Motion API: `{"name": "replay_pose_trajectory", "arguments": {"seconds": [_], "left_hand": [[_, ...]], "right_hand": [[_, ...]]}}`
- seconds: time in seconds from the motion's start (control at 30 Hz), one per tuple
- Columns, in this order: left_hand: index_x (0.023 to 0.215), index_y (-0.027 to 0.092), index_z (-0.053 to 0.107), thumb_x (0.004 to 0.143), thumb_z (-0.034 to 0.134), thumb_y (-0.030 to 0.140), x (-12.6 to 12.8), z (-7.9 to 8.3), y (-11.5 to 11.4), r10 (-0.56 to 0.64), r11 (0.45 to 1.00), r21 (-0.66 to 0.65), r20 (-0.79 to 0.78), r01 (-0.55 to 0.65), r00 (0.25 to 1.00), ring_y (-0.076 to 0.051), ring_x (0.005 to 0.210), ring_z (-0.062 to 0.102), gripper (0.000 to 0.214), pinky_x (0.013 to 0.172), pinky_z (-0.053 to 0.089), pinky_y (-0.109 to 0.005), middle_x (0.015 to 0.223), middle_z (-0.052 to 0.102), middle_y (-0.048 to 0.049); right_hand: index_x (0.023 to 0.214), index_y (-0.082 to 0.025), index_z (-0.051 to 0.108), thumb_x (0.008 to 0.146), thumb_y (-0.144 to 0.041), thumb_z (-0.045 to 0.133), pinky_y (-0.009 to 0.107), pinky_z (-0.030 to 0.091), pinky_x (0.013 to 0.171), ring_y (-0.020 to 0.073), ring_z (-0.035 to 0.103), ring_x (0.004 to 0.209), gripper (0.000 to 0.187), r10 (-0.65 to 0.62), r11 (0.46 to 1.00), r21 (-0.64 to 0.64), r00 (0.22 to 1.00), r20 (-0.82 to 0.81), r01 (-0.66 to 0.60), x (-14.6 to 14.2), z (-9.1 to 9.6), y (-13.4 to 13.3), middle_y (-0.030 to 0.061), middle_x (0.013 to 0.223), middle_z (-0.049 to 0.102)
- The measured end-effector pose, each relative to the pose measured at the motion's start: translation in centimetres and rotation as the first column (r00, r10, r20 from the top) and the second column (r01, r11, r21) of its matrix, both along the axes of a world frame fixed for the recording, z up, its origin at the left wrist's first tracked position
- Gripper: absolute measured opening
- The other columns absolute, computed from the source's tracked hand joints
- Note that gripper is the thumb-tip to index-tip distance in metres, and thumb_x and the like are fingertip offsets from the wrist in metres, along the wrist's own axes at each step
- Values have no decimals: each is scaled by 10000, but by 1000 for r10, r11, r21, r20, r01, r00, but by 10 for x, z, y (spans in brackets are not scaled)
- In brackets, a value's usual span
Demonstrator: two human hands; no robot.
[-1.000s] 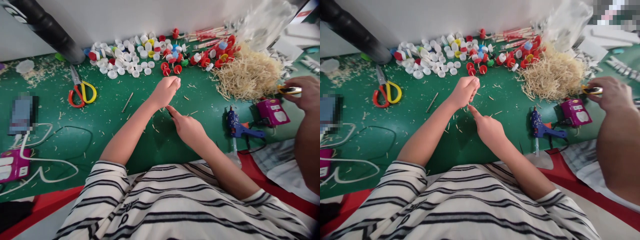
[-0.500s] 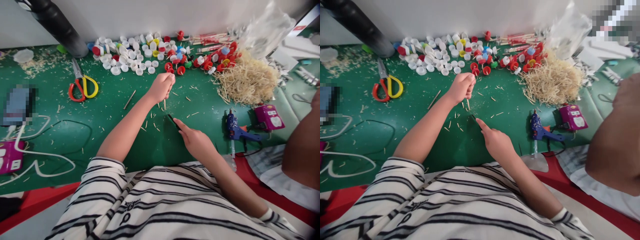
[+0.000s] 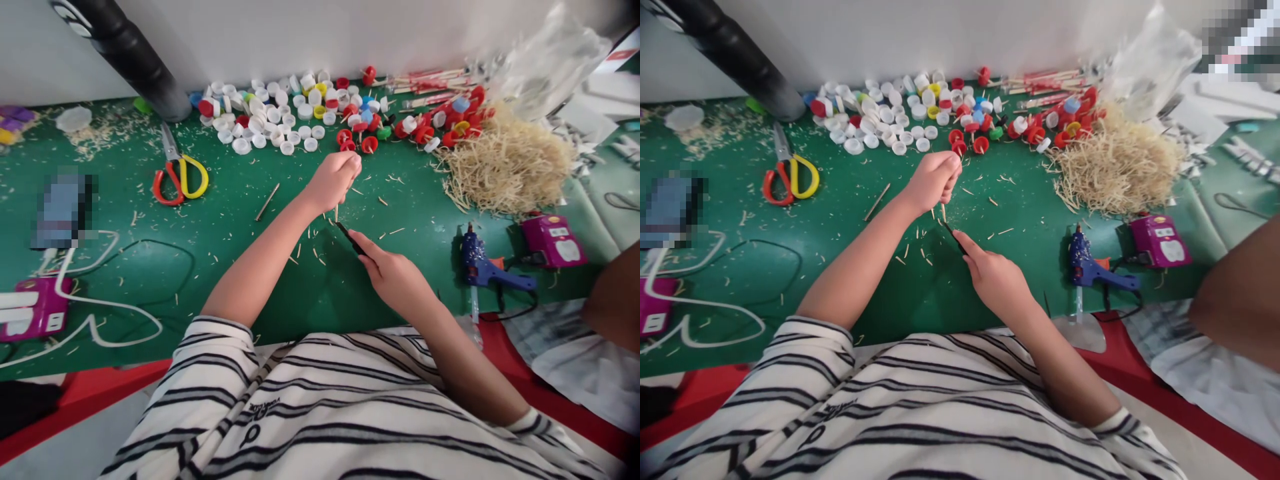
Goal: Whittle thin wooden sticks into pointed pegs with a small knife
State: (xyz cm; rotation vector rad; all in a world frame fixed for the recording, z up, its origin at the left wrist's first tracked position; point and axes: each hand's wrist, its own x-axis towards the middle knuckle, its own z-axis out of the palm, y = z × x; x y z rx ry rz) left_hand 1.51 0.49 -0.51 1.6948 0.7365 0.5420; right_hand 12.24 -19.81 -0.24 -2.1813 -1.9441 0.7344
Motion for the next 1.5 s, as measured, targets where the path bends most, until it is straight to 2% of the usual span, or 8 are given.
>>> {"name": "replay_pose_trajectory", "arguments": {"seconds": [0.2, 0.33, 0.5, 0.67, 0.8, 1.13, 1.3, 1.5], "left_hand": [[807, 224, 367, 1082, 291, 459, 1, 5, -4, -4, 1000, 27, -23, 5, 1000, -60, 512, 311, 370, 518, 332, -210, 634, 316, 52], [881, 211, 445, 1084, 275, 371, -5, 8, -1, -25, 996, 89, -91, 33, 996, -72, 519, 393, 310, 581, 391, -233, 635, 396, 42], [1067, 199, 568, 1032, 323, 211, -20, 20, 2, -9, 937, 326, -339, 127, 941, -133, 640, 528, 248, 674, 393, -287, 730, 580, -16], [1138, 189, 573, 993, 353, 165, -25, 41, -7, 69, 872, 438, -551, 218, 832, -152, 642, 475, 264, 661, 345, -311, 740, 563, -31], [1154, 196, 541, 986, 349, 166, -28, 47, -7, 68, 864, 431, -614, 261, 786, -161, 643, 456, 257, 660, 329, -322, 741, 541, -32], [1182, 243, 427, 980, 364, 206, -36, 50, -3, -48, 881, 348, -608, 321, 792, -148, 612, 411, 215, 631, 309, -331, 799, 531, -26], [1163, 253, 425, 967, 358, 198, -39, 53, -5, -72, 878, 333, -621, 345, 781, -154, 633, 417, 215, 632, 320, -331, 840, 542, -38], [1208, 262, 427, 969, 398, 253, -43, 55, -3, -107, 873, 302, -646, 382, 756, -167, 671, 454, 242, 656, 334, -326, 847, 539, -35]], "right_hand": [[1640, -360, 371, 1078, -331, 353, 292, 494, 656, 238, 746, 826, 564, -7, 1000, 5, 1000, -4, 7, 1, -1, 2, 36, 1111, 795], [1639, -373, 373, 1076, -335, 359, 305, 502, 681, 248, 749, 842, 564, -10, 1000, -13, 1000, -28, 9, 1, 1, 4, 42, 1124, 793], [1648, -366, 354, 1076, -333, 351, 310, 502, 689, 247, 746, 839, 574, 9, 999, -31, 1000, -7, -10, 1, 4, 8, 49, 1109, 794], [1651, -379, 345, 1075, -344, 354, 305, 491, 676, 244, 740, 810, 577, 19, 999, -40, 1000, 16, -18, 1, 4, 9, 44, 1090, 797], [1652, -388, 338, 1077, -353, 347, 304, 484, 672, 243, 737, 795, 576, 20, 999, -34, 999, 35, -19, 2, 2, 9, 40, 1090, 797], [1644, -373, 364, 1073, -347, 357, 285, 467, 646, 229, 726, 769, 571, 22, 1000, -16, 1000, 4, -22, 3, 1, 7, 40, 1057, 800], [1639, -375, 368, 1075, -338, 354, 286, 492, 687, 223, 736, 859, 565, 70, 998, 14, 995, -68, -69, 7, 3, 5, 30, 1158, 787], [1643, -393, 350, 1079, -350, 350, 278, 466, 690, 211, 717, 897, 566, 170, 983, 59, 981, 91, -176, 22, 3, 15, 46, 1132, 764]]}}
